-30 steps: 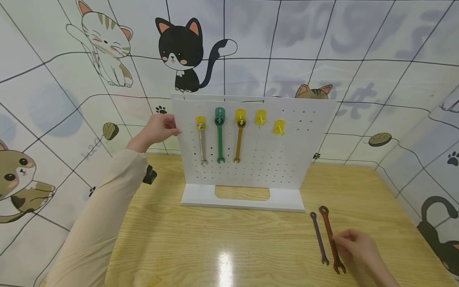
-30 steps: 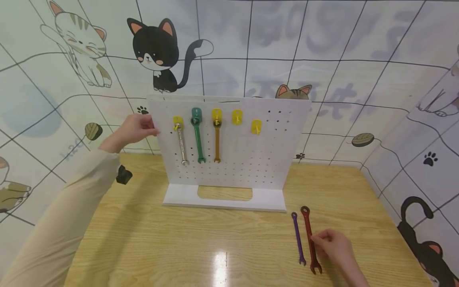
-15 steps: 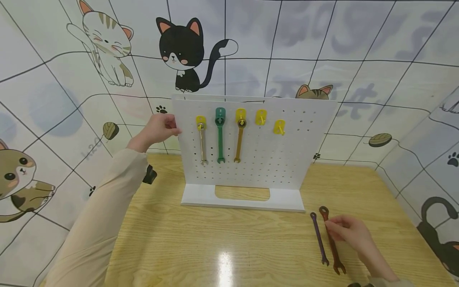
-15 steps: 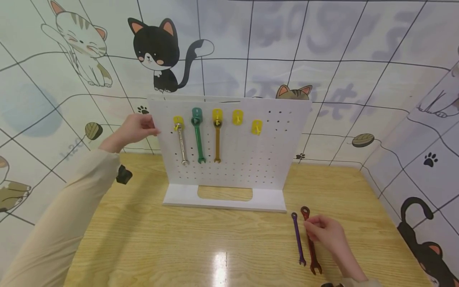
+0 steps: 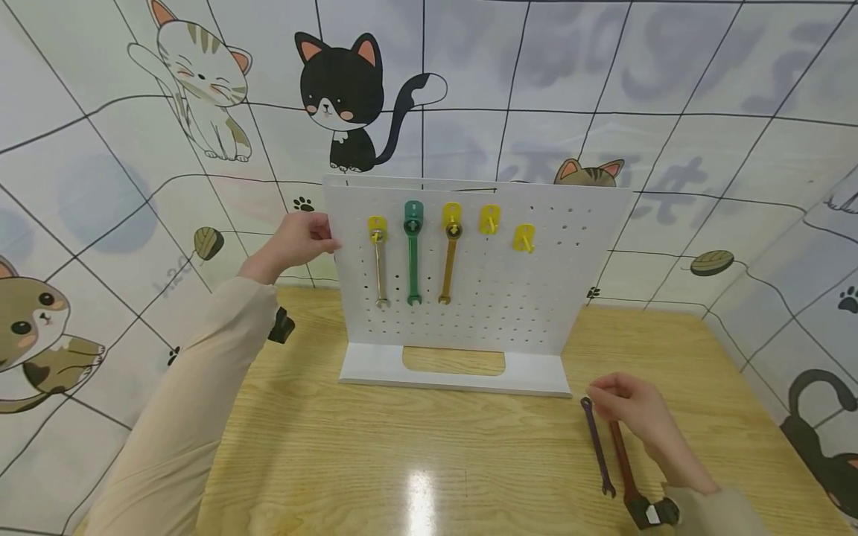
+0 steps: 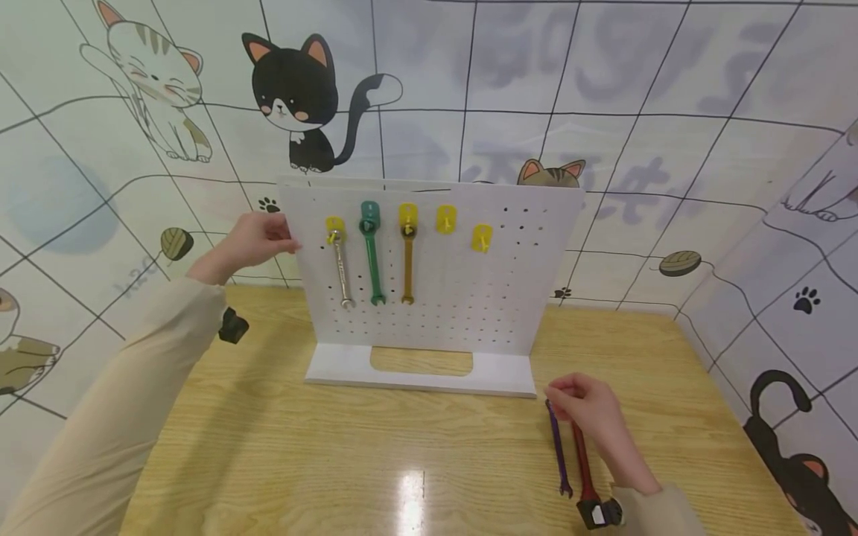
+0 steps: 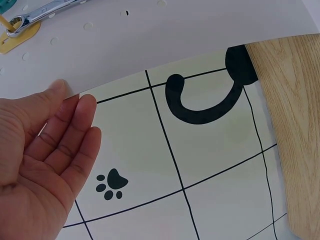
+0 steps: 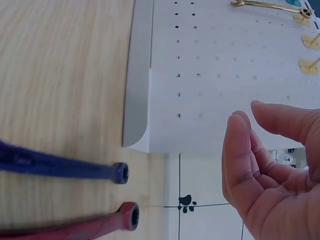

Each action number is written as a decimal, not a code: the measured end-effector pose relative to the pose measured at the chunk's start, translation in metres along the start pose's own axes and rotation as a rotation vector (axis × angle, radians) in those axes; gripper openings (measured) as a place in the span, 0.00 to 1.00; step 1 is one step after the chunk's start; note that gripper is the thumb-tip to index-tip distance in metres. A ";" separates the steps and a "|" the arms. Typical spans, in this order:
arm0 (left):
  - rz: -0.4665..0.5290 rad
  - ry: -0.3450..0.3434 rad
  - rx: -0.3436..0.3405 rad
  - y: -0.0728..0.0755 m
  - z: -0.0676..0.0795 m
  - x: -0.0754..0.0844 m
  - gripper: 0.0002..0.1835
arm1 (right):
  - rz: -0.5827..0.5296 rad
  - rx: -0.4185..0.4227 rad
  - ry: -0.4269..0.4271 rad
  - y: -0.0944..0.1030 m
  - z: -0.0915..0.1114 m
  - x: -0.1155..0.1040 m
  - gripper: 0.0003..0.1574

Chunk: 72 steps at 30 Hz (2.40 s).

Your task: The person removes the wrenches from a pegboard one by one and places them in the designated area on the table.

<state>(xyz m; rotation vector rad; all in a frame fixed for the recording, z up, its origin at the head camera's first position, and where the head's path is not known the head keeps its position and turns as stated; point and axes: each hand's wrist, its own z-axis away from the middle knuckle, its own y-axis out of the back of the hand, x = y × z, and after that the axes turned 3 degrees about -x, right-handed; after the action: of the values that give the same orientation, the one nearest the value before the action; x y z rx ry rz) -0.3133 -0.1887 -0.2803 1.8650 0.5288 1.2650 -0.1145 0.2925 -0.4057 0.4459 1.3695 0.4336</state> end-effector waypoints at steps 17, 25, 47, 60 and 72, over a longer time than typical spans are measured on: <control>0.005 -0.002 0.001 0.001 0.000 0.000 0.06 | -0.089 -0.030 0.118 -0.011 -0.022 -0.043 0.19; 0.006 -0.003 0.002 0.000 -0.001 -0.002 0.05 | -0.121 -0.039 0.137 -0.019 -0.032 -0.058 0.19; 0.004 0.000 0.014 -0.002 -0.004 -0.004 0.05 | -0.223 -0.103 0.197 -0.046 -0.056 -0.106 0.16; 0.023 0.014 0.010 -0.001 -0.003 -0.003 0.05 | -0.318 -0.131 0.269 -0.073 -0.078 -0.124 0.22; 0.024 0.009 0.003 0.000 -0.002 -0.001 0.05 | -0.356 -0.108 0.300 -0.095 -0.091 -0.137 0.23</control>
<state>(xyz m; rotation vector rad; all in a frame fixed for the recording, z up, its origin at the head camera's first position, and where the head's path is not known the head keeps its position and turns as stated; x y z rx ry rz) -0.3153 -0.1886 -0.2808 1.8743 0.5144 1.2896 -0.2210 0.1436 -0.3570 0.0422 1.6680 0.2850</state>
